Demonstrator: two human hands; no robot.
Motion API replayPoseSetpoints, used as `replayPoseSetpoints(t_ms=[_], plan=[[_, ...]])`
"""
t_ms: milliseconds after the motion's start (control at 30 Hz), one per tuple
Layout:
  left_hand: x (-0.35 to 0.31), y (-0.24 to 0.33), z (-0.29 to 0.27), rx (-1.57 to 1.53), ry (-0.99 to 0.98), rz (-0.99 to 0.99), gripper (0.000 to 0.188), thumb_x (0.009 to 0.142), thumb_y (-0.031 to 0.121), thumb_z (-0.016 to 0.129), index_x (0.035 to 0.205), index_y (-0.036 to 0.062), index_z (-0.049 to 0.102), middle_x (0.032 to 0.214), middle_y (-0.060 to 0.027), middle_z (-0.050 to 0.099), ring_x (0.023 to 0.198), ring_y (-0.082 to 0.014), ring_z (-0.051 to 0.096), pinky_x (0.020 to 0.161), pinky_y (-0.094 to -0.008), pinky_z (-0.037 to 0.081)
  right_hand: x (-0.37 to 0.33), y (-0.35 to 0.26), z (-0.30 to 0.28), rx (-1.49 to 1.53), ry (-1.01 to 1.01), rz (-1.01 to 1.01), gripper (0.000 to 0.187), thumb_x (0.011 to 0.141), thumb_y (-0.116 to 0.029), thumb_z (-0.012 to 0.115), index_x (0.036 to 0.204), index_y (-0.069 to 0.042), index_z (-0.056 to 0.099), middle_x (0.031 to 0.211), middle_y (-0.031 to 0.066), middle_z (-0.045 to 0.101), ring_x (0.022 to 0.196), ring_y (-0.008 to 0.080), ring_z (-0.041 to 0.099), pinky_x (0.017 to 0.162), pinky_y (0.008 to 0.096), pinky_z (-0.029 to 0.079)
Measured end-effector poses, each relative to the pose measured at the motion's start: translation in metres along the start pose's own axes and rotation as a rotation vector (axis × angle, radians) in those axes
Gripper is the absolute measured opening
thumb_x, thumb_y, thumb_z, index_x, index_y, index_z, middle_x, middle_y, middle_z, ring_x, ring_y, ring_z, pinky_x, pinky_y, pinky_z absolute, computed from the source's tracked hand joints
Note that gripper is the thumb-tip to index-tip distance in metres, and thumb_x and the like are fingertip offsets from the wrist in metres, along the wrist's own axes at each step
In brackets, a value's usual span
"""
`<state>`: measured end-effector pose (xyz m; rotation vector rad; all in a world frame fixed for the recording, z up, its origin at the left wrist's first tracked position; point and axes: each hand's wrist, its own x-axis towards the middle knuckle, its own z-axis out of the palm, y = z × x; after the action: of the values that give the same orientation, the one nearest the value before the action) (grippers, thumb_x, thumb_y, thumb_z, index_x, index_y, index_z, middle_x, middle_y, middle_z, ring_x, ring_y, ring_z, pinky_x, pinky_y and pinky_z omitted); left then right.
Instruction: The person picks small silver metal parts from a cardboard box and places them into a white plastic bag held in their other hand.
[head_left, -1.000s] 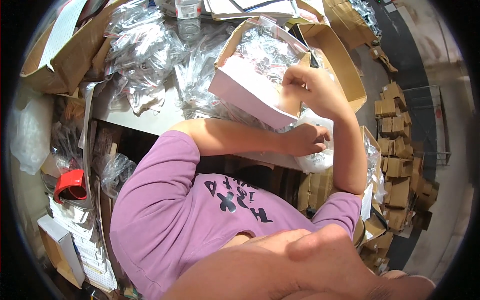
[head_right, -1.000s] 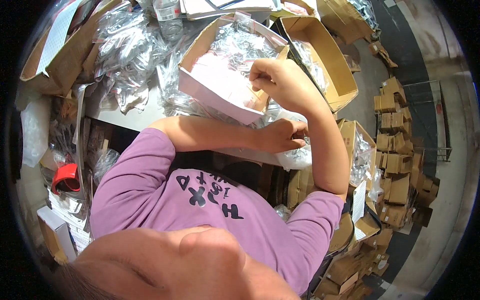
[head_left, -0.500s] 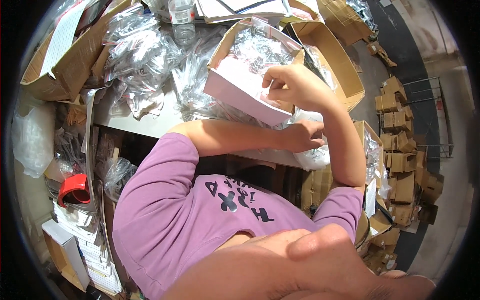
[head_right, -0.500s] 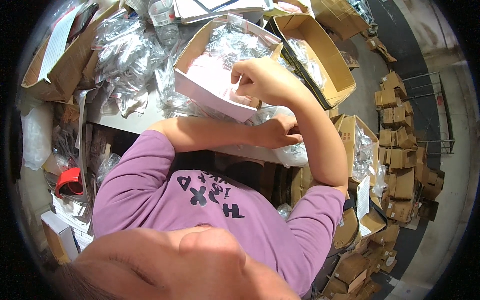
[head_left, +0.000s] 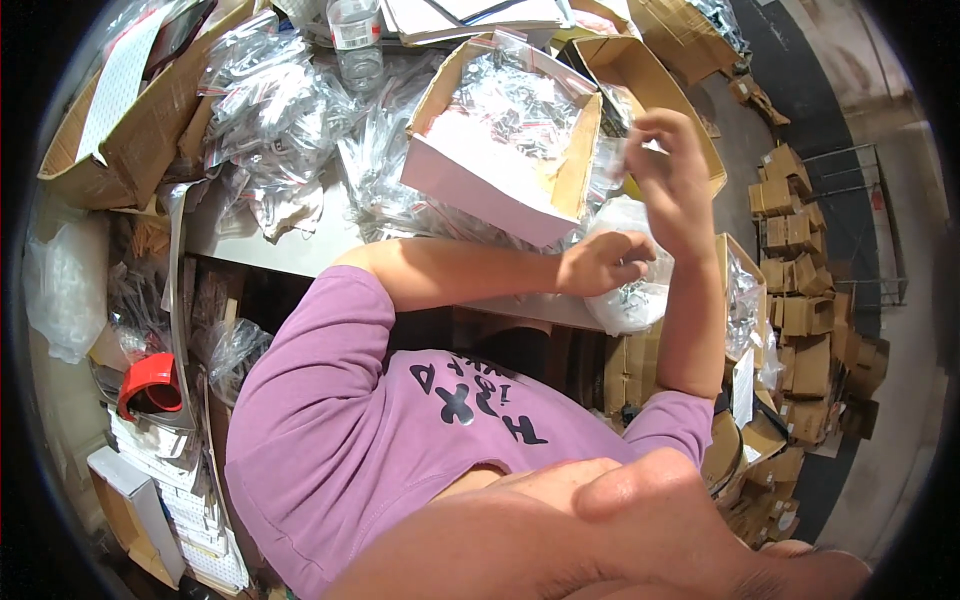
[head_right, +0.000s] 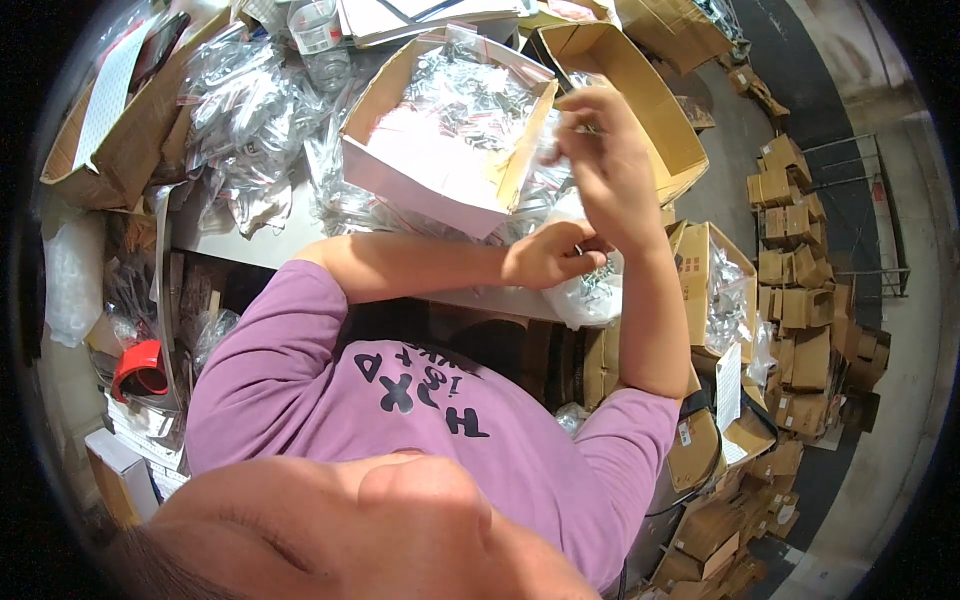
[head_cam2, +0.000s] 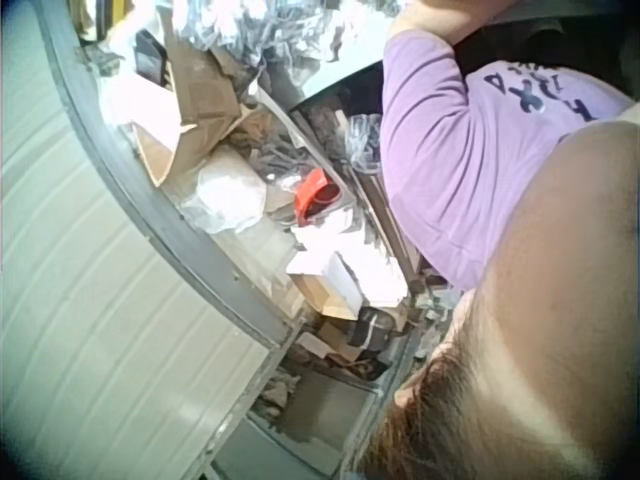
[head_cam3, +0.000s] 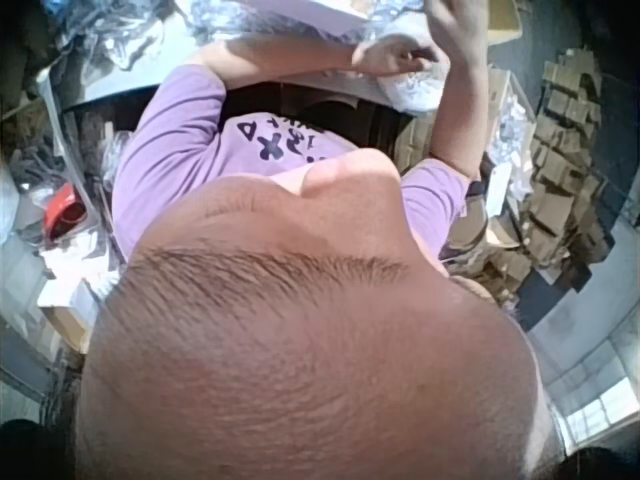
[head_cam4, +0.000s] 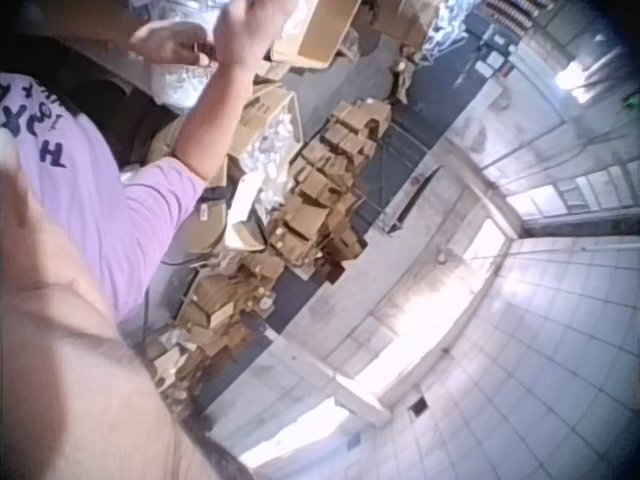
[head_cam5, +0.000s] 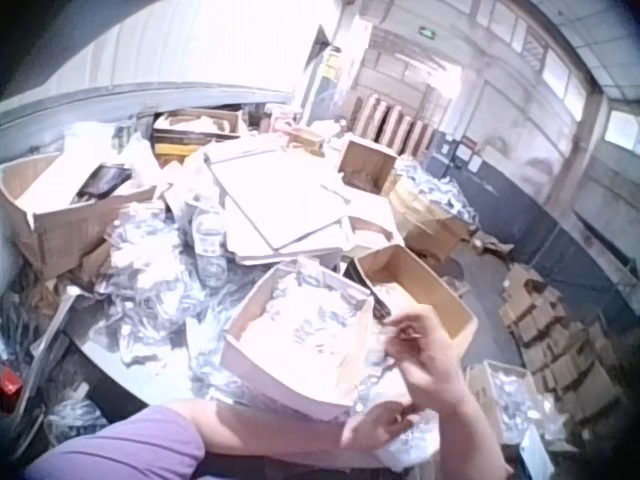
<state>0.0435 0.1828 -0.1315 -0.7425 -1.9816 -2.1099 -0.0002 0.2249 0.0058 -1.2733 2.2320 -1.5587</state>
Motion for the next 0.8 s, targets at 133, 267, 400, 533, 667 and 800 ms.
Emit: replayPoseSetpoints(t_ms=[133, 267, 400, 533, 667, 800], plan=[[0.002, -0.012, 0.006, -0.459, 0.152, -0.069, 0.019, 0.095, 0.015, 0.047, 0.095, 0.0004, 0.058, 0.083, -0.0036, 0.058, 0.078, -0.0105, 0.055, 0.071, -0.0257, 0.047, -0.046, 0.003, -0.027, -0.176, 0.066, 0.033, 0.028, 0.082, 0.009, 0.056, 0.107, -0.001, 0.052, 0.081, 0.0060, 0.059, 0.074, 0.0128, 0.061, 0.067, 0.0239, 0.049], [0.001, 0.001, 0.004, -0.802, 0.133, -0.218, 0.023, 0.096, 0.024, 0.051, 0.093, 0.0028, 0.060, 0.081, -0.0016, 0.058, 0.073, -0.0072, 0.054, 0.064, -0.0216, 0.046, -0.090, 0.007, -0.035, -0.407, -0.035, 0.160, 0.025, 0.077, 0.013, 0.059, 0.099, 0.002, 0.056, 0.080, 0.0112, 0.066, 0.077, 0.0172, 0.066, 0.068, 0.0264, 0.051], [0.001, -0.008, 0.003, -0.641, -0.079, -0.240, 0.025, 0.093, 0.027, 0.057, 0.092, 0.0025, 0.062, 0.076, 0.0012, 0.059, 0.066, -0.0052, 0.054, 0.060, -0.0180, 0.045, -0.121, 0.021, -0.035, -0.371, 0.065, 0.230, 0.018, 0.078, 0.011, 0.060, 0.092, 0.002, 0.055, 0.079, 0.0114, 0.065, 0.074, 0.0182, 0.066, 0.067, 0.0270, 0.051], [0.002, 0.007, -0.004, -0.693, -0.065, -0.376, 0.022, 0.089, 0.020, 0.063, 0.098, -0.0001, 0.061, 0.083, -0.0032, 0.063, 0.074, -0.0078, 0.059, 0.061, -0.0192, 0.047, -0.126, 0.031, -0.035, -0.483, 0.172, 0.199, 0.014, 0.079, 0.009, 0.060, 0.089, 0.001, 0.055, 0.076, 0.0104, 0.063, 0.068, 0.0183, 0.063, 0.064, 0.0290, 0.050], [0.003, -0.002, -0.006, -0.619, -0.109, -0.414, 0.022, 0.081, 0.008, 0.070, 0.098, -0.0012, 0.061, 0.084, -0.0054, 0.065, 0.075, -0.0092, 0.060, 0.065, -0.0218, 0.049, -0.132, 0.042, -0.035, -0.376, 0.214, 0.187, 0.011, 0.082, 0.005, 0.059, 0.091, 0.001, 0.056, 0.078, 0.0115, 0.064, 0.070, 0.0187, 0.064, 0.065, 0.0291, 0.050], [0.000, -0.015, -0.002, -0.326, -0.231, -0.277, 0.025, 0.079, 0.005, 0.070, 0.102, 0.0006, 0.064, 0.088, -0.0083, 0.068, 0.079, -0.0103, 0.063, 0.068, -0.0242, 0.049, -0.137, 0.056, -0.042, -0.360, 0.325, 0.359, 0.012, 0.087, -0.001, 0.052, 0.095, 0.003, 0.059, 0.085, 0.0169, 0.065, 0.074, 0.0233, 0.066, 0.068, 0.0314, 0.050]])
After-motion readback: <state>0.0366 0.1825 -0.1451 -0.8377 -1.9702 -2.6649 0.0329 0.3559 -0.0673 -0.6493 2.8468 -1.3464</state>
